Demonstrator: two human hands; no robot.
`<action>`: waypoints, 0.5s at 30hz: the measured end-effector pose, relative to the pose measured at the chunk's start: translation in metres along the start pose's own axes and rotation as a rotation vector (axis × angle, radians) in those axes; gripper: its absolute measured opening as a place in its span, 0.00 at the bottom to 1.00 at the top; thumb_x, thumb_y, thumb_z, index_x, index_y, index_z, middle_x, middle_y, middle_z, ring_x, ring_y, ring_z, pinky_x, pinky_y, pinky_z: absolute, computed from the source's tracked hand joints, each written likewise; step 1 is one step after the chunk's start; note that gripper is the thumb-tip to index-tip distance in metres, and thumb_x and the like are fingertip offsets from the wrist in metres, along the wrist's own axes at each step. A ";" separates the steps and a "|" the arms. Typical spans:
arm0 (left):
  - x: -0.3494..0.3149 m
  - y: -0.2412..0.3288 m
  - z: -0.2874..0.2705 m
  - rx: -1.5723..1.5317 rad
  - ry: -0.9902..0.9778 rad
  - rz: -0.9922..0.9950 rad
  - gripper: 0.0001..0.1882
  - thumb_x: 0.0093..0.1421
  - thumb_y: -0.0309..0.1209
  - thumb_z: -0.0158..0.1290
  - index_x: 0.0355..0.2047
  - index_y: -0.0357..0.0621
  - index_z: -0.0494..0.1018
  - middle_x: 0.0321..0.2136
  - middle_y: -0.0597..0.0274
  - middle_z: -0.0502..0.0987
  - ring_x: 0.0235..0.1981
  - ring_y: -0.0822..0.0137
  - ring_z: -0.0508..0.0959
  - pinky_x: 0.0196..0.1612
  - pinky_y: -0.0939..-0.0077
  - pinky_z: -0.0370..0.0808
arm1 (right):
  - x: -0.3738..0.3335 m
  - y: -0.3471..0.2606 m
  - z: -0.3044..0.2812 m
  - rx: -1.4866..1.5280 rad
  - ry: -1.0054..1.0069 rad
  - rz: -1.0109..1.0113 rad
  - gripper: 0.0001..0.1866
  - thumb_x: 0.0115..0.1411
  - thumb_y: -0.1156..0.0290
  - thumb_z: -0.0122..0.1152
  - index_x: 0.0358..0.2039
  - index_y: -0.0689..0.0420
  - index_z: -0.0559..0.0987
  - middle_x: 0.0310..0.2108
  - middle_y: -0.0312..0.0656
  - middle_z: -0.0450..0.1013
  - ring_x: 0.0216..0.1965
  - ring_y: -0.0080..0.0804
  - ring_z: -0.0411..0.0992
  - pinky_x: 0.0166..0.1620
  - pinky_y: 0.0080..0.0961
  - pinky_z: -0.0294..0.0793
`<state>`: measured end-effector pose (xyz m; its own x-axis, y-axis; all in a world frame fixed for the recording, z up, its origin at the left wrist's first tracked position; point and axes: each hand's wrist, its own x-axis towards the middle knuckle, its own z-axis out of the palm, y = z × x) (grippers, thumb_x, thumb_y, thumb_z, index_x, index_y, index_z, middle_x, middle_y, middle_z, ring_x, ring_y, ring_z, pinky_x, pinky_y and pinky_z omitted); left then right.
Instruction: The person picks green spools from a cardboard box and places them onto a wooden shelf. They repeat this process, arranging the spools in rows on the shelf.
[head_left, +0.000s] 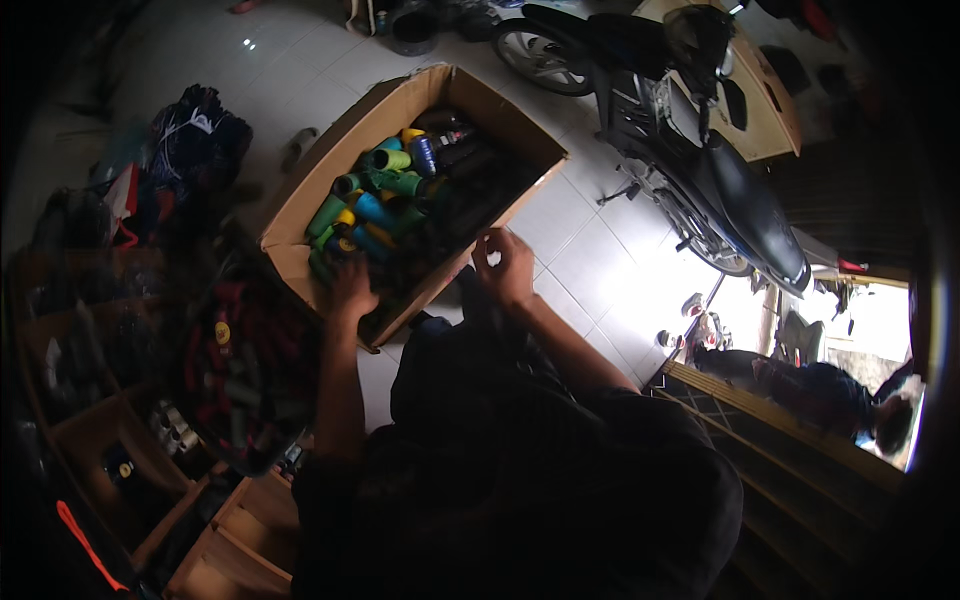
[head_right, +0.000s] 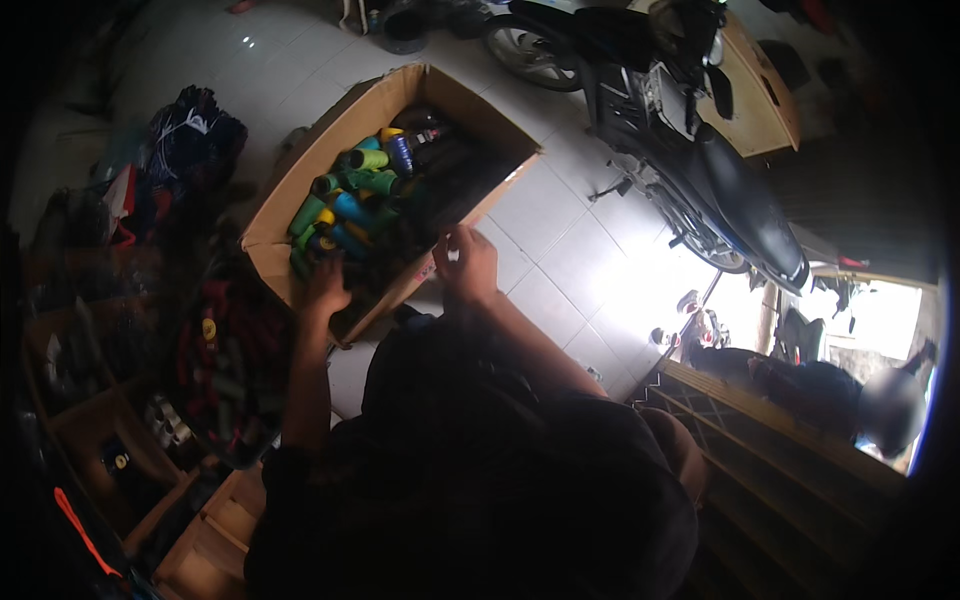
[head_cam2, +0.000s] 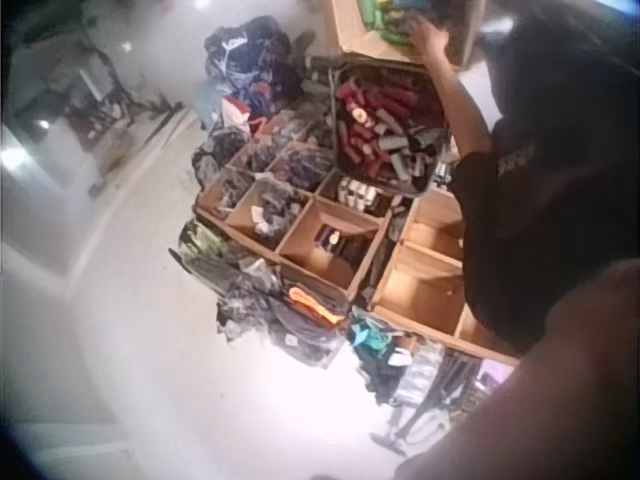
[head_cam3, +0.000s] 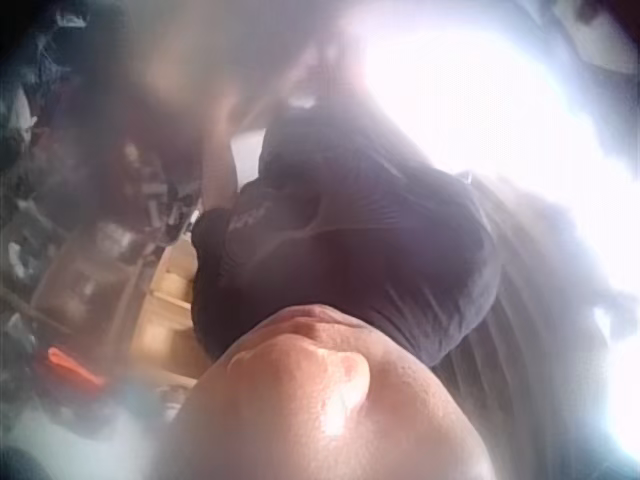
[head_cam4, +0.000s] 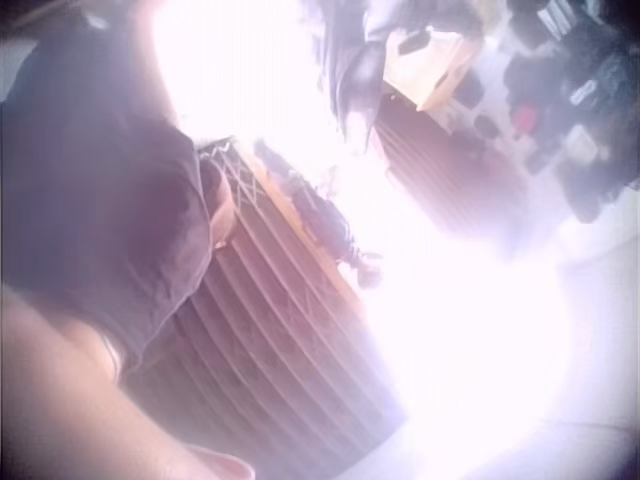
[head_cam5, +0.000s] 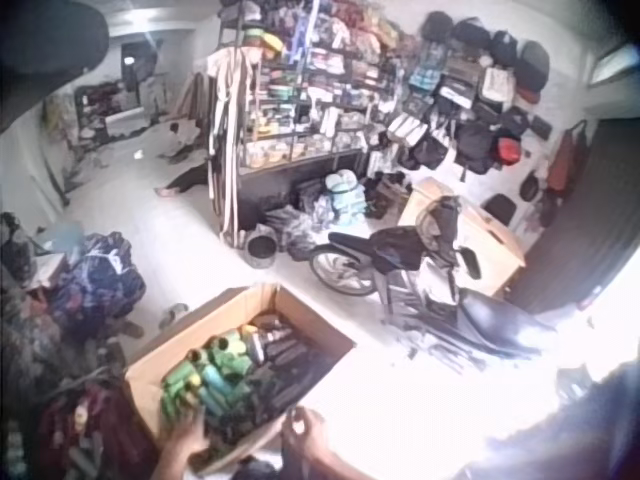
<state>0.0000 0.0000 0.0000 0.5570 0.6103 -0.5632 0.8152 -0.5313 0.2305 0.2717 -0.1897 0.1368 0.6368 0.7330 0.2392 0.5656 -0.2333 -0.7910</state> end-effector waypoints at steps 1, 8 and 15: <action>-0.002 -0.027 0.034 0.213 -0.077 0.004 0.43 0.54 0.31 0.62 0.69 0.50 0.57 0.74 0.46 0.47 0.75 0.46 0.46 0.70 0.46 0.60 | 0.005 -0.008 0.005 0.059 0.024 -0.016 0.07 0.55 0.74 0.66 0.34 0.56 0.78 0.29 0.45 0.78 0.30 0.42 0.79 0.34 0.38 0.78; 0.024 0.050 0.030 0.275 0.437 0.148 0.23 0.58 0.32 0.54 0.55 0.48 0.72 0.61 0.50 0.69 0.65 0.44 0.65 0.60 0.38 0.66 | 0.142 0.081 0.077 -0.414 -0.281 0.105 0.19 0.59 0.63 0.61 0.50 0.55 0.75 0.43 0.53 0.79 0.47 0.54 0.77 0.51 0.49 0.76; 0.014 0.053 0.028 -0.006 0.195 -0.103 0.24 0.63 0.31 0.51 0.60 0.48 0.67 0.62 0.39 0.63 0.65 0.40 0.64 0.66 0.42 0.63 | 0.124 0.099 0.112 -0.934 -1.086 0.039 0.34 0.60 0.58 0.62 0.65 0.53 0.66 0.61 0.57 0.68 0.61 0.59 0.69 0.61 0.64 0.66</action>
<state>0.0463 -0.0362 -0.0182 0.4905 0.7638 -0.4196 0.8700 -0.4572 0.1848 0.3481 -0.0500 0.0255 0.1914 0.7336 -0.6520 0.9598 -0.2788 -0.0319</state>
